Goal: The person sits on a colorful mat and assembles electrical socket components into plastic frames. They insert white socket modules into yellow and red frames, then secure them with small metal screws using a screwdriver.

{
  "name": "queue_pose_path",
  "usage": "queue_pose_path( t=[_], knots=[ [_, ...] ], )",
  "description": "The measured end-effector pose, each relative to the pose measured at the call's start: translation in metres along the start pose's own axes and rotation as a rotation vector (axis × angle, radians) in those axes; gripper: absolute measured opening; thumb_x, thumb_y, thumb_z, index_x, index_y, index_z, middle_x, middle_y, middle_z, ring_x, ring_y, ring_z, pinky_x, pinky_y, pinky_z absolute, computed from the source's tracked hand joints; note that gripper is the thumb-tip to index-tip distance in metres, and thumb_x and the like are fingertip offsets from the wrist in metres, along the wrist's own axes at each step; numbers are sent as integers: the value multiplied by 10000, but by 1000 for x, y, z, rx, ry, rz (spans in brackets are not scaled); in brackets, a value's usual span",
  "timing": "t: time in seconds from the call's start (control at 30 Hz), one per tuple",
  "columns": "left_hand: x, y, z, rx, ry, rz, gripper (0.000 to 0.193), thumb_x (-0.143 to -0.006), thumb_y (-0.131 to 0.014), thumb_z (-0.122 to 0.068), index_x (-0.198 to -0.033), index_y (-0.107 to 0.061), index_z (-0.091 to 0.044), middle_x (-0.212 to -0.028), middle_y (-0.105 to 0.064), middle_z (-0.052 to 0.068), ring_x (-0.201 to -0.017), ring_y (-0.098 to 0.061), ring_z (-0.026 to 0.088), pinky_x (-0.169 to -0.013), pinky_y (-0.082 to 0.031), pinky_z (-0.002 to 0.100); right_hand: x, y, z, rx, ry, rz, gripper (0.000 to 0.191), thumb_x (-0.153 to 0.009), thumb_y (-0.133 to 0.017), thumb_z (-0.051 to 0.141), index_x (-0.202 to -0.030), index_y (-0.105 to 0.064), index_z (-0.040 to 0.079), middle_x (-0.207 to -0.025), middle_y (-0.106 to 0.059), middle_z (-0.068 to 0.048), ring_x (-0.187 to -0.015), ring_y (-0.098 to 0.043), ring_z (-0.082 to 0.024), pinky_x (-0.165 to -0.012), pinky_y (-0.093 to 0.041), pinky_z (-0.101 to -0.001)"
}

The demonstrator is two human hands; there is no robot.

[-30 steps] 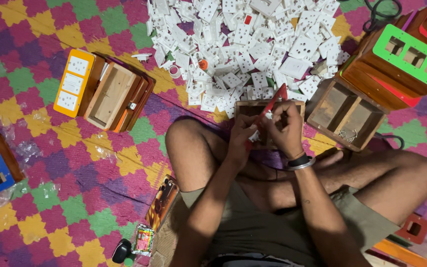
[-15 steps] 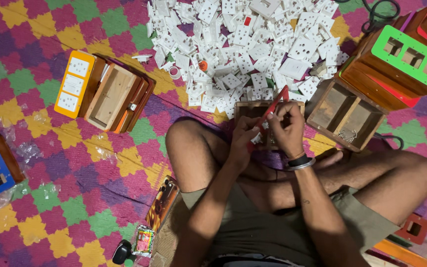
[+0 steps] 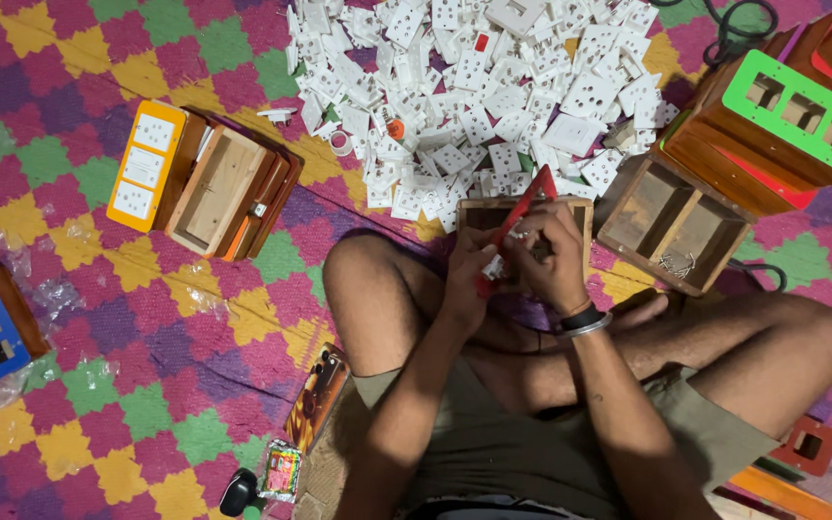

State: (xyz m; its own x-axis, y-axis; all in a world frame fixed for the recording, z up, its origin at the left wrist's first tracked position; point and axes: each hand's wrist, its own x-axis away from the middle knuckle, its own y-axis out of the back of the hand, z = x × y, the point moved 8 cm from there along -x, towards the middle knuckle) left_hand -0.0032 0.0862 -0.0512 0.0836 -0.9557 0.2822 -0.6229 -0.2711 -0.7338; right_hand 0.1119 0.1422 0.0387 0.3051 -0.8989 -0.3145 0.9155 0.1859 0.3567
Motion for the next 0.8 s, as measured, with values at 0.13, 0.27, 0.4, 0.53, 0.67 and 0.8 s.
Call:
queue_pose_path(
  t=[0.13,0.27,0.4,0.53,0.67,0.8],
  knots=[
    [3,-1,7,0,52,-5,247,-941,-607,-212,-1125,-516,-75,-1052,-635,76,-844,-633,166,-667,-565,341,4,3,-4,118,33,-106,165,-934,-744,-33,-963,-630,83,-954,-548,-18,-785,-526,-105,-730,-427,-246],
    [4,-5,3,-5,11,20,263,-981,-611,-196,-1191,-541,-54,-1008,-630,96,-835,-632,181,-692,-555,328,6,3,-20,-75,-89,-110,147,-983,-716,6,-989,-579,57,-943,-532,7,-813,-486,-82,-738,-427,-221],
    [4,-4,9,13,97,-18,258,-945,-583,-213,-1156,-533,-74,-987,-637,61,-837,-641,157,-673,-583,352,6,3,-23,-50,-104,-90,220,-915,-735,5,-952,-525,57,-899,-508,20,-774,-451,-70,-703,-407,-219],
    [4,-6,5,-19,43,16,249,-976,-588,-198,-1175,-539,-57,-991,-630,78,-844,-629,156,-699,-563,331,5,5,-28,-158,-123,-91,201,-944,-689,-8,-981,-508,71,-924,-514,26,-819,-458,-61,-751,-414,-214],
    [3,-6,6,7,20,23,241,-976,-589,-192,-1162,-536,-48,-1009,-631,81,-856,-634,160,-724,-580,344,4,1,-30,-149,-139,-34,294,-865,-753,-1,-933,-477,73,-886,-494,30,-742,-457,-49,-671,-412,-202],
    [6,-6,11,-32,41,7,244,-969,-581,-203,-1169,-520,-77,-956,-630,93,-760,-632,182,-596,-518,314,4,4,-23,-158,-113,-105,261,-983,-716,-12,-913,-484,83,-911,-522,21,-827,-473,-67,-761,-421,-214]
  ],
)
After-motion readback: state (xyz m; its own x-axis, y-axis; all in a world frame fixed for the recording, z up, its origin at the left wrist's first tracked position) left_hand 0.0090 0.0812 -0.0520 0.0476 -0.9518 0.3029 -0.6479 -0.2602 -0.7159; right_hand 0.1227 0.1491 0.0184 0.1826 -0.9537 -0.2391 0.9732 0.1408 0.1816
